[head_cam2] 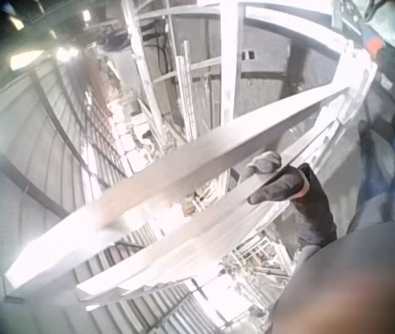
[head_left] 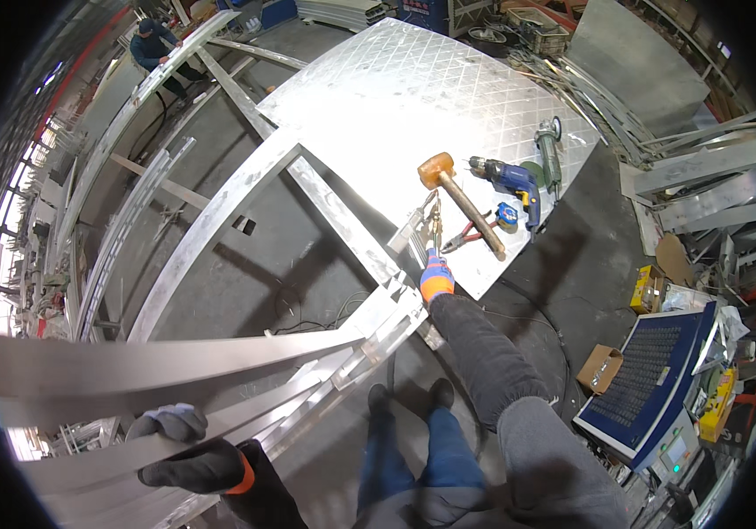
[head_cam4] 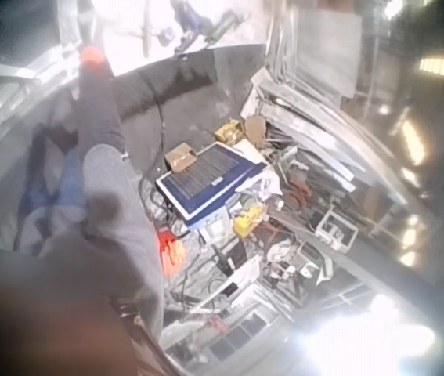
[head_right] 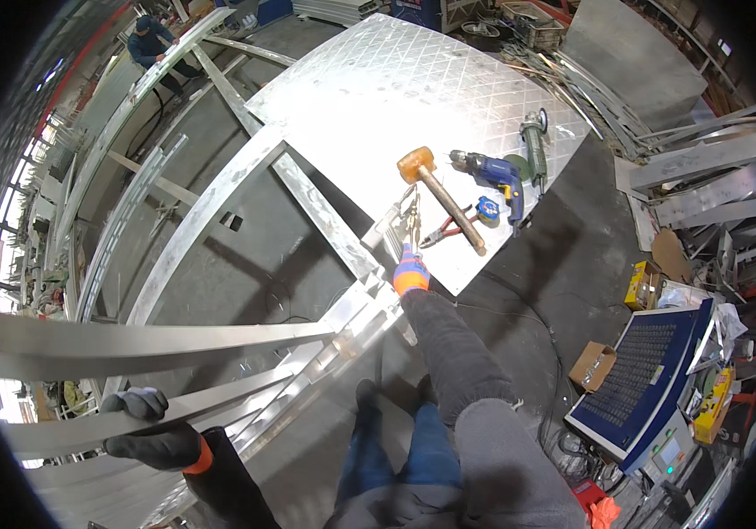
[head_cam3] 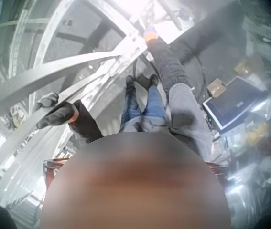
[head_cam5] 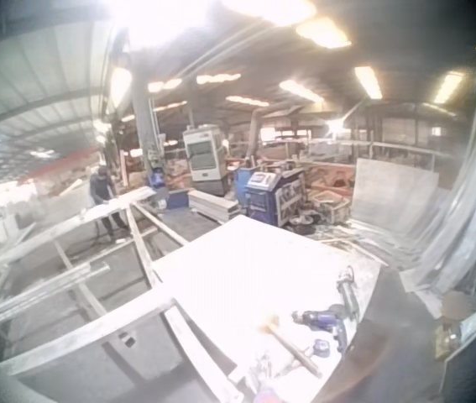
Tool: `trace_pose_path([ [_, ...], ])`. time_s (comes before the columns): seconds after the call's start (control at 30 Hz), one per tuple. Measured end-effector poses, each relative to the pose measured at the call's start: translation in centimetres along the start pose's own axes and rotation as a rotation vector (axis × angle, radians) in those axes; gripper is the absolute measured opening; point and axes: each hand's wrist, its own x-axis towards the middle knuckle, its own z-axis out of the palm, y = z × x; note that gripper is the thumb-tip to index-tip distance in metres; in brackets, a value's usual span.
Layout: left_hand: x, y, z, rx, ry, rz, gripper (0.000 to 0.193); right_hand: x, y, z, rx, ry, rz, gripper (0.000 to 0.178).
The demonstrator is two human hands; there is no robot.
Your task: The person welds joints on a large aluminum frame using a handheld welding torch. They move along the frame, aligning and welding multiple intersections while wearing gloves and protective clothing. The person briefly pauses to reposition the frame before continuing the welds.
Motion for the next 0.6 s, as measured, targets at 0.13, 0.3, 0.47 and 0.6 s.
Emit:
trace_pose_path([
  [0.13,0.4,-0.4,0.0,-0.142,-0.075,-0.006,0.068,2.9,-2.7,1.5,-0.113,-0.007,0.050,0.042],
  [0.3,0.6,-0.9,0.2,-0.237,-0.068,-0.002,0.072,5.7,-3.5,1.2,-0.366,-0.095,-0.029,0.026],
  [0.47,-0.2,-0.5,0.6,-0.106,0.121,-0.099,0.081,2.1,-1.6,-1.7,-0.190,-0.037,-0.049,0.025],
  [0.6,0.2,-0.4,0.8,-0.054,0.103,-0.091,0.083,-14.0,-0.3,-4.2,0.784,0.145,-0.089,0.035],
])
